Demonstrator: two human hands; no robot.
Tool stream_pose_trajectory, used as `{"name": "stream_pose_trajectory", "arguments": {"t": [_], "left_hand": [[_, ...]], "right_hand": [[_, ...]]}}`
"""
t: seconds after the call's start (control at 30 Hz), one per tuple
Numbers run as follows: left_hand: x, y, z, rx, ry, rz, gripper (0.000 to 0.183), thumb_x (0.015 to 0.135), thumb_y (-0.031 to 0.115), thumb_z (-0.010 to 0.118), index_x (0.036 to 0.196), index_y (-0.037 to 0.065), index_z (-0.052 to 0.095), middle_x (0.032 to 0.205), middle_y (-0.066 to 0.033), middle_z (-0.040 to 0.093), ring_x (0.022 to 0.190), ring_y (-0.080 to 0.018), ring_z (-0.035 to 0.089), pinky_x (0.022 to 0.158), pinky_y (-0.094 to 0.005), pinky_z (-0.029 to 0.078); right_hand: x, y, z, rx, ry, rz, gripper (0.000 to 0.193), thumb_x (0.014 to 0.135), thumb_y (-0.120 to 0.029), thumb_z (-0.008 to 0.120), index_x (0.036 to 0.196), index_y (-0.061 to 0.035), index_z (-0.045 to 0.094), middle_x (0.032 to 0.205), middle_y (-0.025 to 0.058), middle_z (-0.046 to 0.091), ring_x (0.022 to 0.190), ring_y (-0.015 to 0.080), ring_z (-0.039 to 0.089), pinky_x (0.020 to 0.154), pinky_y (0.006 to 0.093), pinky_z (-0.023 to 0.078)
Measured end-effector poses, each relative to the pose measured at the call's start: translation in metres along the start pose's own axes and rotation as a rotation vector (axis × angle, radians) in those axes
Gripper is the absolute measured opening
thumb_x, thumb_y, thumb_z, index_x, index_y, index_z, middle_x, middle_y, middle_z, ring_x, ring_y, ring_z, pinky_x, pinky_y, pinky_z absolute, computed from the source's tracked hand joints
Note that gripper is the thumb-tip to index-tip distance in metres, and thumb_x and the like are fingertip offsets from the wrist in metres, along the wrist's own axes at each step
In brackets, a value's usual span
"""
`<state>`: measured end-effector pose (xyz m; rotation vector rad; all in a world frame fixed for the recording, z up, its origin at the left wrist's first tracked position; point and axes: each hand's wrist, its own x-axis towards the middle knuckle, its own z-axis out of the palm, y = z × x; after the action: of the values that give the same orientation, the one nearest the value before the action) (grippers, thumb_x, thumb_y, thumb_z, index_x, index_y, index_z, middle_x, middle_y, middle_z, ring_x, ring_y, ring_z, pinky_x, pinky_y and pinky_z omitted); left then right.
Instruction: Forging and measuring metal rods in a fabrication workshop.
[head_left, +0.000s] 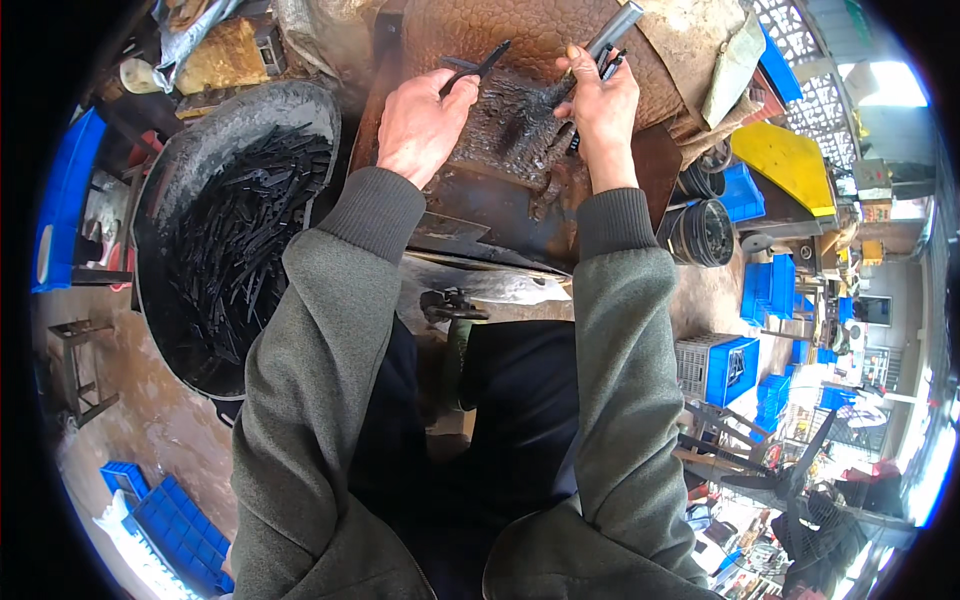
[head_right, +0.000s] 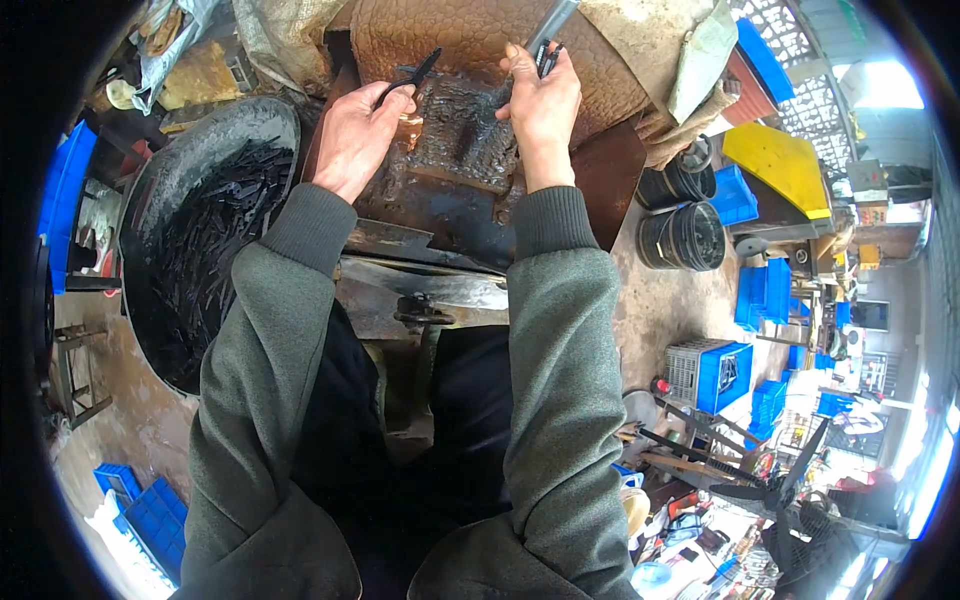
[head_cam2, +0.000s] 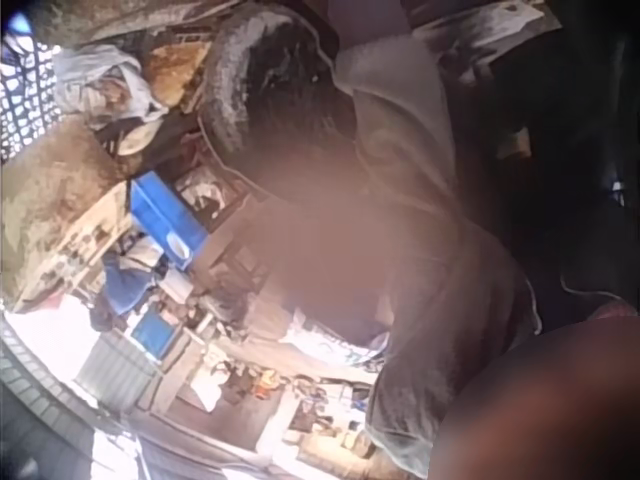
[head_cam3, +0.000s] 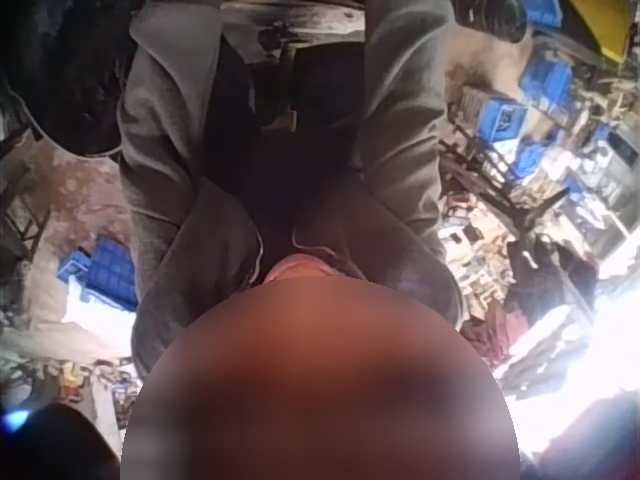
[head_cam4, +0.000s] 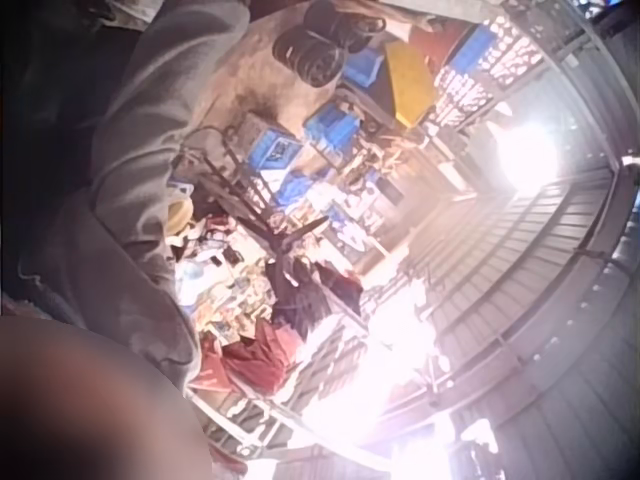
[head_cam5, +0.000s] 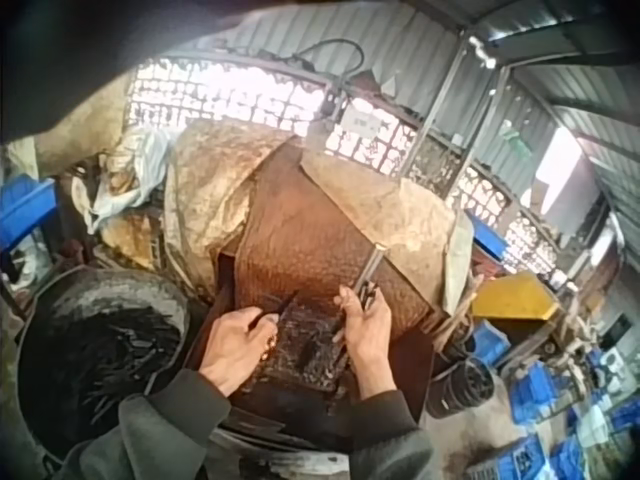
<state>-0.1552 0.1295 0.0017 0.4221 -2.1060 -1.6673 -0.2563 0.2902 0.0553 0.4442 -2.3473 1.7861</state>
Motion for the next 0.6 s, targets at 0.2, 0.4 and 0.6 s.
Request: {"name": "stream_pose_trajectory", "arguments": {"t": [0.2, 0.4, 0.6], "left_hand": [[-0.001, 0.0037, -0.0022, 0.052, 0.009, 0.021, 0.037, 0.092, 0.036, 0.062, 0.108, 0.003, 0.07, 0.08, -0.015, 0.069, 0.075, -0.0261, 0.065, 0.073, -0.0378, 0.05], [-0.0005, 0.0025, -0.0022, 0.037, 0.008, 0.007, 0.036, 0.092, 0.035, 0.062, 0.108, 0.004, 0.07, 0.08, -0.0141, 0.068, 0.074, -0.0253, 0.065, 0.073, -0.0375, 0.05], [-0.0002, 0.0026, -0.0015, 0.036, 0.008, 0.001, 0.035, 0.093, 0.035, 0.062, 0.108, 0.004, 0.07, 0.077, -0.0127, 0.068, 0.071, -0.0233, 0.063, 0.071, -0.0366, 0.05]], "right_hand": [[0.0006, 0.0013, 0.0009, 0.027, 0.0, 0.006, 0.029, 0.096, -0.022, 0.066, 0.108, 0.0031, 0.061, 0.092, 0.011, 0.073, 0.047, 0.0092, 0.052, 0.041, 0.024, 0.049], [-0.0003, -0.0002, 0.0016, 0.024, 0.007, 0.018, 0.029, 0.096, -0.022, 0.066, 0.108, 0.0029, 0.06, 0.093, 0.0114, 0.073, 0.047, 0.0081, 0.05, 0.041, 0.0245, 0.049], [-0.0002, -0.0005, 0.0016, 0.033, 0.003, 0.019, 0.029, 0.095, -0.023, 0.067, 0.109, 0.0022, 0.06, 0.092, 0.0112, 0.073, 0.047, 0.0072, 0.048, 0.041, 0.0246, 0.049]]}}
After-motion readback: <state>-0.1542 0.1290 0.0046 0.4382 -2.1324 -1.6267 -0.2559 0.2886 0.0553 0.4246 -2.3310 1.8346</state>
